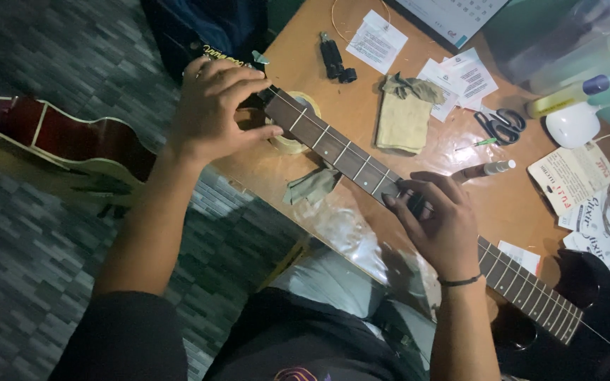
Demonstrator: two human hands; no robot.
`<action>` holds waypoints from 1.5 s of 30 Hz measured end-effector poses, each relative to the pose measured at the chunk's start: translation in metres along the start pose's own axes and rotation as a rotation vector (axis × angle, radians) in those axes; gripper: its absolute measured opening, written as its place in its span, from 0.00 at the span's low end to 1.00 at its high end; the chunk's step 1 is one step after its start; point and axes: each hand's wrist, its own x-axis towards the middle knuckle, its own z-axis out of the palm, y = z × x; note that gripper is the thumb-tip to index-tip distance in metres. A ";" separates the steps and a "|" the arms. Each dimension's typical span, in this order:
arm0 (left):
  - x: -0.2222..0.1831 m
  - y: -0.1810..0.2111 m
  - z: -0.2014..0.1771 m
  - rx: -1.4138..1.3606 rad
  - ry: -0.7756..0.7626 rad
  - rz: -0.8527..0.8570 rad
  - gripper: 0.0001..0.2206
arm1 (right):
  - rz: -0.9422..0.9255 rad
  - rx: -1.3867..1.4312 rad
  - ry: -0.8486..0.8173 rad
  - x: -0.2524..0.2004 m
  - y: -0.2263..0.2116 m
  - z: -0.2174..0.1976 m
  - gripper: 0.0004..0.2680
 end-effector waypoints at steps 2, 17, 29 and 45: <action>0.003 0.000 -0.002 -0.004 -0.008 -0.010 0.32 | 0.012 -0.021 0.001 -0.001 0.001 0.010 0.08; 0.038 -0.047 0.017 -0.166 -0.022 -0.100 0.23 | 0.259 0.177 -0.059 0.040 -0.016 0.019 0.07; 0.114 -0.062 0.055 0.121 -0.741 -0.416 0.24 | 0.400 0.189 -0.249 0.041 0.003 -0.013 0.08; 0.120 -0.061 0.036 0.072 -0.909 -0.579 0.19 | 0.385 0.222 -0.237 0.033 0.015 -0.015 0.08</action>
